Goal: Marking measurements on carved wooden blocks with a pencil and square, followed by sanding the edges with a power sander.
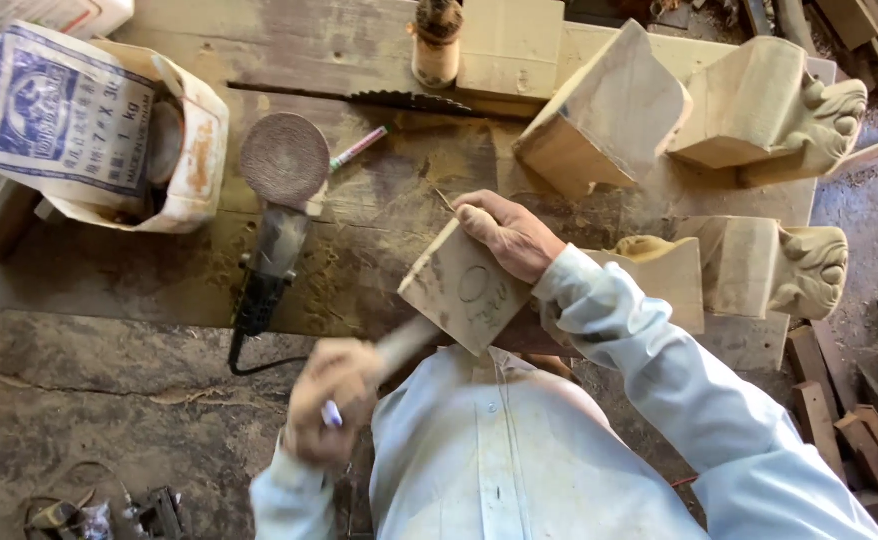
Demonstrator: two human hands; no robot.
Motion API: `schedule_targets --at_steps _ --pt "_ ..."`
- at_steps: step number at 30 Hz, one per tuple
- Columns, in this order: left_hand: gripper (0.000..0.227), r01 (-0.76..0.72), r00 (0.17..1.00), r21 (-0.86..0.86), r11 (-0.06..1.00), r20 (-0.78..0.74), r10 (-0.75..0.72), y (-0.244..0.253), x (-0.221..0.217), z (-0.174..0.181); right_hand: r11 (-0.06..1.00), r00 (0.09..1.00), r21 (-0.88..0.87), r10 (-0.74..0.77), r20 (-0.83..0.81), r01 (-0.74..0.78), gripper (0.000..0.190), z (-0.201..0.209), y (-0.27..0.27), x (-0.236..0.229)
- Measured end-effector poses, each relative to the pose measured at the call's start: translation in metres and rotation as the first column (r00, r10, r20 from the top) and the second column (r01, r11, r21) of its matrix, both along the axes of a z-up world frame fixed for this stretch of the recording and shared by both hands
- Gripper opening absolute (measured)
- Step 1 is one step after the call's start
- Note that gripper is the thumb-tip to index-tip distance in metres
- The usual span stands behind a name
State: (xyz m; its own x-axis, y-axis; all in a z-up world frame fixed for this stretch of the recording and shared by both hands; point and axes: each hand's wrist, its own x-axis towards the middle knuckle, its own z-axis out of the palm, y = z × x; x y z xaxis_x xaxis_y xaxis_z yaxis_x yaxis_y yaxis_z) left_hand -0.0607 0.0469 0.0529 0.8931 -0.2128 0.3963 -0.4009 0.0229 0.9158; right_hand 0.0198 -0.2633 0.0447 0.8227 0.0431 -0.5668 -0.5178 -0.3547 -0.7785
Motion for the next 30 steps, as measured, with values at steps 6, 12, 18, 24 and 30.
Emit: schedule_targets --at_steps 6,12,18,24,30 --pt "0.037 0.403 0.913 0.302 0.864 -0.203 -0.354 -0.043 -0.064 -0.006 0.990 0.989 0.077 0.113 0.094 -0.121 0.043 -0.003 -0.006 -0.004" --pt "0.013 -0.212 0.977 0.214 0.954 0.060 0.204 -0.108 -0.073 -0.033 0.993 0.995 0.101 0.052 0.084 -0.061 0.034 -0.020 -0.010 -0.010" --pt "0.011 -0.311 0.948 0.158 0.937 0.113 0.296 -0.112 -0.076 -0.054 0.991 0.990 0.083 0.099 0.103 -0.108 0.037 -0.024 -0.012 -0.014" --pt "0.014 -0.344 0.938 0.102 0.933 0.081 0.337 -0.113 -0.084 -0.067 0.994 0.989 0.045 0.089 0.120 -0.095 0.034 -0.023 -0.009 -0.016" --pt "0.018 -0.400 0.916 0.015 0.916 0.046 0.399 -0.092 -0.112 -0.038 0.994 0.987 0.054 0.091 0.131 -0.099 0.036 -0.025 -0.010 -0.019"
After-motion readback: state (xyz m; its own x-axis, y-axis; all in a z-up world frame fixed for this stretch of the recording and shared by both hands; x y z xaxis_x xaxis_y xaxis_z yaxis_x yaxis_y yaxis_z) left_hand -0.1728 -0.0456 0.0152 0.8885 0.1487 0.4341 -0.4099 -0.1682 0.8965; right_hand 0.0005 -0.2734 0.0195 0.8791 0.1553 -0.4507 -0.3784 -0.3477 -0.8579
